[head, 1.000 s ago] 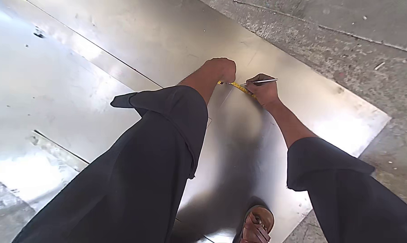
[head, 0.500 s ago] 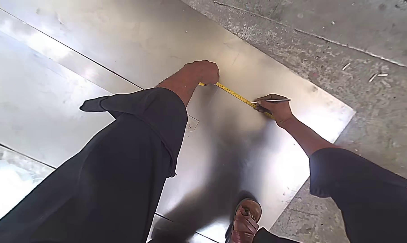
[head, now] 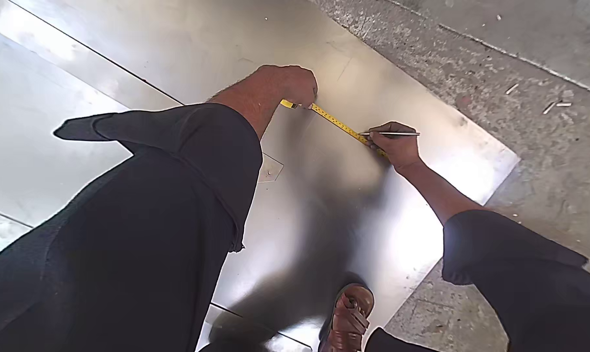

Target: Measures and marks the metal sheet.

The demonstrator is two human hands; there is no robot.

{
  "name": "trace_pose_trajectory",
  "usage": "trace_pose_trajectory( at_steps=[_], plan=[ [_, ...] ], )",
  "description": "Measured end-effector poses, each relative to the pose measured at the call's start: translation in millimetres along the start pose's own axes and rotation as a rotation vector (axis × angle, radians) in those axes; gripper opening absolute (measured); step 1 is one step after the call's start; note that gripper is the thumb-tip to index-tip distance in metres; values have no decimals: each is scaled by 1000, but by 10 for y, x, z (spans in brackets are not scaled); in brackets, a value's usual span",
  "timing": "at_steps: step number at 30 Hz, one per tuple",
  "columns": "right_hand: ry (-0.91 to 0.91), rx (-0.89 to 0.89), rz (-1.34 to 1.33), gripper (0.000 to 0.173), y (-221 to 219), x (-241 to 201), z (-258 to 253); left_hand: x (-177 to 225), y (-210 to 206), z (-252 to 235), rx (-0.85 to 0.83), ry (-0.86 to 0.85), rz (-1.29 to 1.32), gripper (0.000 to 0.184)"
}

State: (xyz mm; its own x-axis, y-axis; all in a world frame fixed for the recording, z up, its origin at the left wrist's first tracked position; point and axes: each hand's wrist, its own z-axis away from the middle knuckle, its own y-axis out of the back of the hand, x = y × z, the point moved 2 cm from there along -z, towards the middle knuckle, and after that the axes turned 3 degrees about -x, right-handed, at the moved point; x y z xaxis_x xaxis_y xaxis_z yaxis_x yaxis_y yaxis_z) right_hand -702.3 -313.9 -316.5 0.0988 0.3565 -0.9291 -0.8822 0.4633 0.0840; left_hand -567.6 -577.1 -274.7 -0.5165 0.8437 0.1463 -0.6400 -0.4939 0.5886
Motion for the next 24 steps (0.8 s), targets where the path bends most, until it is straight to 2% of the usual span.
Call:
trace_pose_trajectory(
  at_steps=[12,16,18,19,21,23,24],
  plan=[
    [8,-11,-18,8,9,15,-27,11,25,54,-5,0,49,18],
    [72,-44,23,7,1,13,-27,15,33,74,-9,-8,50,19],
    [196,-78,184,6,14,-70,-65,15,48,84,-14,-4,55,20],
    [264,-60,356,6,25,-158,-109,-3,41,84,-9,-6,59,20],
    [345,81,607,12,124,-340,-233,-1,23,73,1,-12,68,20],
    [265,195,411,10,278,-516,-325,32,17,89,-6,-24,63,19],
    [240,152,223,8,265,-608,-378,-29,68,101,6,-13,56,20]
  ],
)
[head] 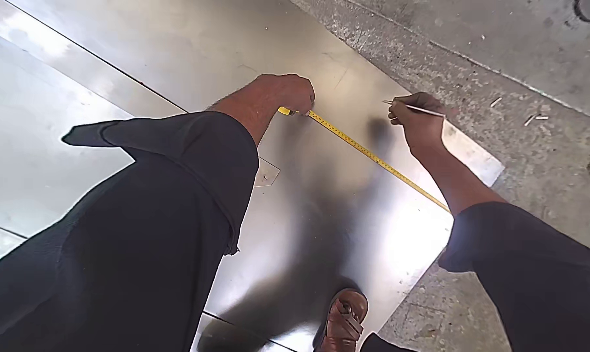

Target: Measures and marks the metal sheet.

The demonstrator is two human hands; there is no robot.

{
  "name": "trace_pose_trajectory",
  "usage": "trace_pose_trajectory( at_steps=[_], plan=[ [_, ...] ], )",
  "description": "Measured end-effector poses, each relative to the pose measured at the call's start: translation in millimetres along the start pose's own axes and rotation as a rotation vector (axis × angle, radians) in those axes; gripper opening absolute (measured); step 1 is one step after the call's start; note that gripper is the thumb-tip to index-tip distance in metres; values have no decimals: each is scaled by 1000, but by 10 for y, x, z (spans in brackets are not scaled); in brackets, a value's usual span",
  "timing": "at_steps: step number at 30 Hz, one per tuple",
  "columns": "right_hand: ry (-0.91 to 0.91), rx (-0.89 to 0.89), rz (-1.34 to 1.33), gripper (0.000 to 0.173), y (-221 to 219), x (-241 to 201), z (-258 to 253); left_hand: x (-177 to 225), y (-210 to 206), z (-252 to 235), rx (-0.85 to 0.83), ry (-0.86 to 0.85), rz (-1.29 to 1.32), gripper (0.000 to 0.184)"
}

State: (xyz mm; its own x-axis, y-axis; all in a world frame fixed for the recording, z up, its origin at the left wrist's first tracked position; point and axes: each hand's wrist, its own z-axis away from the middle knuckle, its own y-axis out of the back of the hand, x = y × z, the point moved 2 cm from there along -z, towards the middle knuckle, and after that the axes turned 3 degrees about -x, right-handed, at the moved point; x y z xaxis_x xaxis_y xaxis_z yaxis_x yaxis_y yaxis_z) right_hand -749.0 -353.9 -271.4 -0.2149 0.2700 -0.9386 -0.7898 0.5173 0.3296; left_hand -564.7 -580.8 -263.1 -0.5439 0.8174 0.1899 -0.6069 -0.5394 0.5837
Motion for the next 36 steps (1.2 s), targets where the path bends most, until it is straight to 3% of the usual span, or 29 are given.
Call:
trace_pose_trajectory(
  at_steps=[2,8,26,29,31,33,35,36],
  plan=[
    [-102,-116,-199,10,-20,-9,246,47,-58,-25,-7,-22,14,20],
    [-240,-146,-141,8,-286,396,619,48,-69,-5,-6,-1,17,20],
    [-200,-162,-126,8,-302,410,527,41,-34,-45,-6,-26,-46,22],
    [-72,-242,133,8,-303,298,435,42,-43,-32,-5,-26,-51,21],
    [29,-253,515,12,-219,102,259,25,-34,-31,3,-22,-27,21],
    [5,-196,860,20,81,-62,227,54,-109,-29,5,-28,5,21],
    [36,-63,885,23,414,-130,303,-37,-61,25,28,5,30,19],
    [120,-99,835,23,556,-106,538,-48,-28,12,42,6,31,19]
  ],
)
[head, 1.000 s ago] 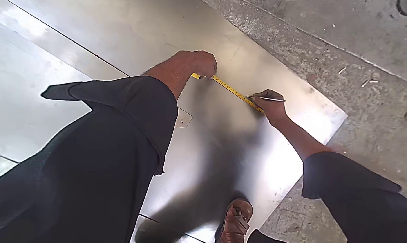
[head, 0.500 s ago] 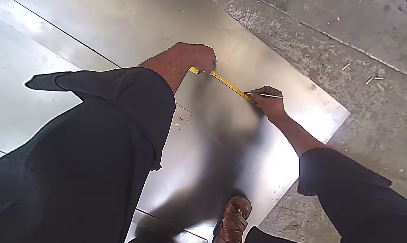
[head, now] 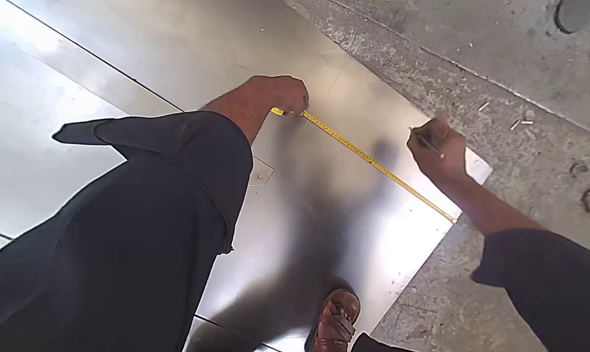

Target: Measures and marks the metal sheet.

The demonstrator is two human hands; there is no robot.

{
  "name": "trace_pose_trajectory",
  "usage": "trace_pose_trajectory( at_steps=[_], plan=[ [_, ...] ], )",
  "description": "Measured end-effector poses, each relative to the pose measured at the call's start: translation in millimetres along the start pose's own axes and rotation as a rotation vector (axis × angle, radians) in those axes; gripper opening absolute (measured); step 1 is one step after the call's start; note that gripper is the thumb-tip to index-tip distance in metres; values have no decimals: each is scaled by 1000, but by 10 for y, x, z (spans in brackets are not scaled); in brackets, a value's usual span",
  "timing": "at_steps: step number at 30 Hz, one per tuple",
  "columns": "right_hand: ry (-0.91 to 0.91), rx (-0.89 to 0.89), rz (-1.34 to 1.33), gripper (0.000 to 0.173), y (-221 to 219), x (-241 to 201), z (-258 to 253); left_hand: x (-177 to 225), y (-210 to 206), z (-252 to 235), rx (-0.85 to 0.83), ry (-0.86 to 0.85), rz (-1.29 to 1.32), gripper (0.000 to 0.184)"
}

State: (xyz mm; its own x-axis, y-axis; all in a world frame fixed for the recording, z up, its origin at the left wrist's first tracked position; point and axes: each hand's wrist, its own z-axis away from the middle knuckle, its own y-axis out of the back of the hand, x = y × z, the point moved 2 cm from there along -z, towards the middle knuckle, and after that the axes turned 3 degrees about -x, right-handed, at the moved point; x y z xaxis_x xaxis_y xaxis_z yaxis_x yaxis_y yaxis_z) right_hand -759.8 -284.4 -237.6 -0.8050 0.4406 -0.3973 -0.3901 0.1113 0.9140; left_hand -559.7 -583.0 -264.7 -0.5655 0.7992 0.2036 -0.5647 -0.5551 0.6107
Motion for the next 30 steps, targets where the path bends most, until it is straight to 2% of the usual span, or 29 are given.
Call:
trace_pose_trajectory(
  at_steps=[3,5,7,10,11,14,18,20,22,23,26,28,30],
  plan=[
    [269,-269,-133,33,-151,41,1500,116,-112,-32,-37,-25,25,20],
    [349,-257,-191,35,-581,22,2249,31,-27,-10,-27,-1,8,20],
    [357,-145,-205,34,-1003,99,2927,87,-132,-28,-1,-25,-50,21],
    [453,-11,-117,30,-1338,308,3052,147,-214,134,78,34,-124,25],
    [467,-18,-104,30,-1355,280,3173,198,-330,243,61,41,-120,27],
    [528,3,-89,29,-1331,407,3023,199,-317,584,29,16,-34,27],
    [645,-153,-60,28,-1097,499,2753,197,-254,1347,-88,-104,170,24],
    [669,-250,-9,32,-966,393,2705,219,-412,1702,-140,-169,261,21],
    [581,-258,64,37,-881,234,2695,249,-659,1901,-162,-203,312,20],
    [479,-239,66,40,-891,96,2756,268,-825,1972,-172,-207,328,21],
    [47,-159,-13,52,-1011,-404,3102,367,-1329,2081,-189,-236,385,23],
    [-113,-148,-10,49,-1038,-811,3519,348,-1760,2308,-240,-226,456,27],
    [-192,-194,18,45,-995,-1125,3937,126,-2253,2582,-275,-213,552,32]
  ],
)
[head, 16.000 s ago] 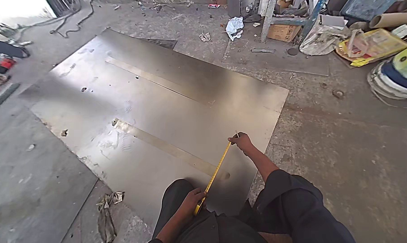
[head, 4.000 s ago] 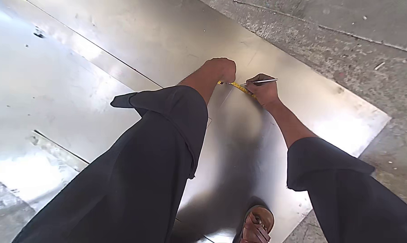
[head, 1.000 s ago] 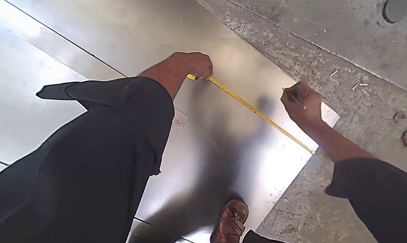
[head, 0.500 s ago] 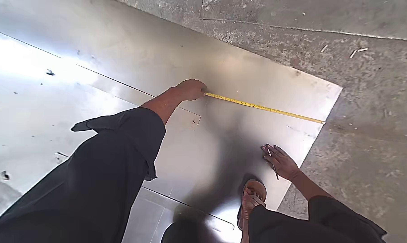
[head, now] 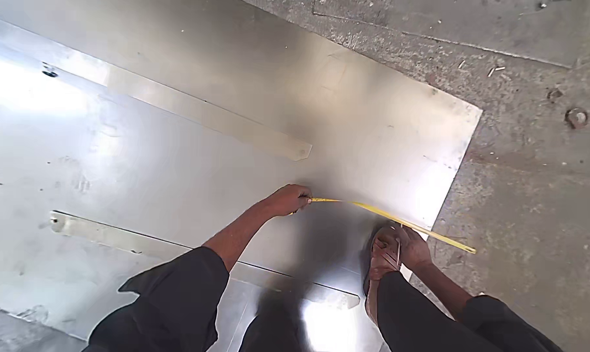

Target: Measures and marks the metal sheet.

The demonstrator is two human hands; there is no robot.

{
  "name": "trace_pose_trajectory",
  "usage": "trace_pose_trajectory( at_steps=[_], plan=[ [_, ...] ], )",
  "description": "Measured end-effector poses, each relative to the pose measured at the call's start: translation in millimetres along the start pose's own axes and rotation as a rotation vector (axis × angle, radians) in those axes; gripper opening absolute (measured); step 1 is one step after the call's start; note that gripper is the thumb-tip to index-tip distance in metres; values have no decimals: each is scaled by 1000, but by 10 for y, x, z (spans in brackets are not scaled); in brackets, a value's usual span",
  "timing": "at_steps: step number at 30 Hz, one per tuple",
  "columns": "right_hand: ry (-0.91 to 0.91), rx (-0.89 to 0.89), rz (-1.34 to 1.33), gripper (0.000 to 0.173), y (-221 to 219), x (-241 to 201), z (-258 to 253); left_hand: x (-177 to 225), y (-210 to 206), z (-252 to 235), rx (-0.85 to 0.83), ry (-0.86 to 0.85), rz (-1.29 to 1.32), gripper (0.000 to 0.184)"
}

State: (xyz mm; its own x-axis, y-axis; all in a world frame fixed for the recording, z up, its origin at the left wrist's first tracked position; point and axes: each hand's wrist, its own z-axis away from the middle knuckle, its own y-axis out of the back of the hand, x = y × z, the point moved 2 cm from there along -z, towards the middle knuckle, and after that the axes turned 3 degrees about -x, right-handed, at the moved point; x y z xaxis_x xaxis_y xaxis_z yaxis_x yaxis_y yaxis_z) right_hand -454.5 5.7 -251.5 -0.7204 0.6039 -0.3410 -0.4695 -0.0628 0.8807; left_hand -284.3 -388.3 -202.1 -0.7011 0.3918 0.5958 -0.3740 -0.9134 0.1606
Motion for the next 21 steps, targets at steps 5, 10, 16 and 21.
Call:
trace_pose_trajectory(
  at_steps=[5,10,16,21],
  plan=[
    [-336,65,68,46,-126,113,1079,-1484,-1199,773,13,73,271,33],
    [-696,-119,79,39,877,56,1947,-2444,-2235,1229,-77,165,237,37],
    [-647,-506,266,59,2189,26,2174,-2883,-2767,1342,-113,232,128,40],
    [-259,-834,376,53,1267,-735,1068,-2879,-2789,1201,-255,216,101,38]
  ],
)
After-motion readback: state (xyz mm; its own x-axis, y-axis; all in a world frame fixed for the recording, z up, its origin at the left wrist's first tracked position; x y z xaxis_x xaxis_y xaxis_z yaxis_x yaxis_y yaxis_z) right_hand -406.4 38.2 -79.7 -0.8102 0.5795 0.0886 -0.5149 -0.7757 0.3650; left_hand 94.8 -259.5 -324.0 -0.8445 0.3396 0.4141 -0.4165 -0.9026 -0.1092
